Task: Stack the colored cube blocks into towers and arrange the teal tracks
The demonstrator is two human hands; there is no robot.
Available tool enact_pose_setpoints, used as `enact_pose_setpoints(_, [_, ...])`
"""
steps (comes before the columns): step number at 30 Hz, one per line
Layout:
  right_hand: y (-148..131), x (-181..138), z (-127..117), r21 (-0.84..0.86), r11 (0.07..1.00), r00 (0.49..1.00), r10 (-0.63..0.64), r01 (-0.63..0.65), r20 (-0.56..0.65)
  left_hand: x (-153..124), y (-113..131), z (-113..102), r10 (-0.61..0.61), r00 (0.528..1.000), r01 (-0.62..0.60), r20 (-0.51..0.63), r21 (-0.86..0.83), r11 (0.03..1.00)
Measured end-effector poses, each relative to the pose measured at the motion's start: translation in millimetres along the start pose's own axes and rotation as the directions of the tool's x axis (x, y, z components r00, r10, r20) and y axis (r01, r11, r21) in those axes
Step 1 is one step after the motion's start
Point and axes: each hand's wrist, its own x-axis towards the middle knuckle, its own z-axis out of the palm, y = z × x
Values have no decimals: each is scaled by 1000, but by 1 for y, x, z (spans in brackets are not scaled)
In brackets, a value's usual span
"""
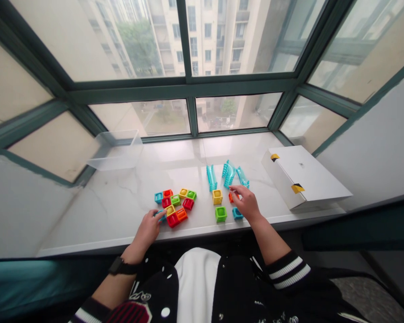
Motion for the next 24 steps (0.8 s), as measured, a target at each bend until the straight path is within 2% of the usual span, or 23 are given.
enact_pose_setpoints(7, [-6, -4, -1, 36, 999, 1000, -15, 16, -15, -4, -2, -19, -45, 996, 45, 75, 6, 999])
enact_pose_setpoints(10, [-20, -3, -2, 58, 998, 998, -18, 22, -65, -6, -5, -30, -91, 995, 85, -43, -126, 988])
enact_pose_setpoints(12, [-34, -1, 1, 99, 995, 996, -21, 29, -86, -5, 1, -35, -175, 977, 128, -125, -313, 941])
enact_pose_setpoints(15, [-62, 1, 12, 201, 977, 998, -66, 67, -10, -2, 29, -36, -268, 957, 141, -108, -636, 759])
enact_pose_setpoints(17, [-80, 2, 22, 271, 959, 986, -123, 88, 114, 1, 58, -35, -214, 972, 61, -98, -775, 629])
enact_pose_setpoints(19, [-95, 2, 32, 325, 942, 953, -170, 83, 250, 3, 90, -34, -134, 987, -5, -88, -853, 521])
enact_pose_setpoints(21, [-106, 2, 40, 372, 926, 920, -205, 71, 334, 5, 118, -33, -58, 995, -44, -77, -897, 439])
enact_pose_setpoints(24, [-112, 1, 46, 423, 904, 917, -215, 57, 337, 8, 150, -31, 39, 995, -100, -92, -928, 360])
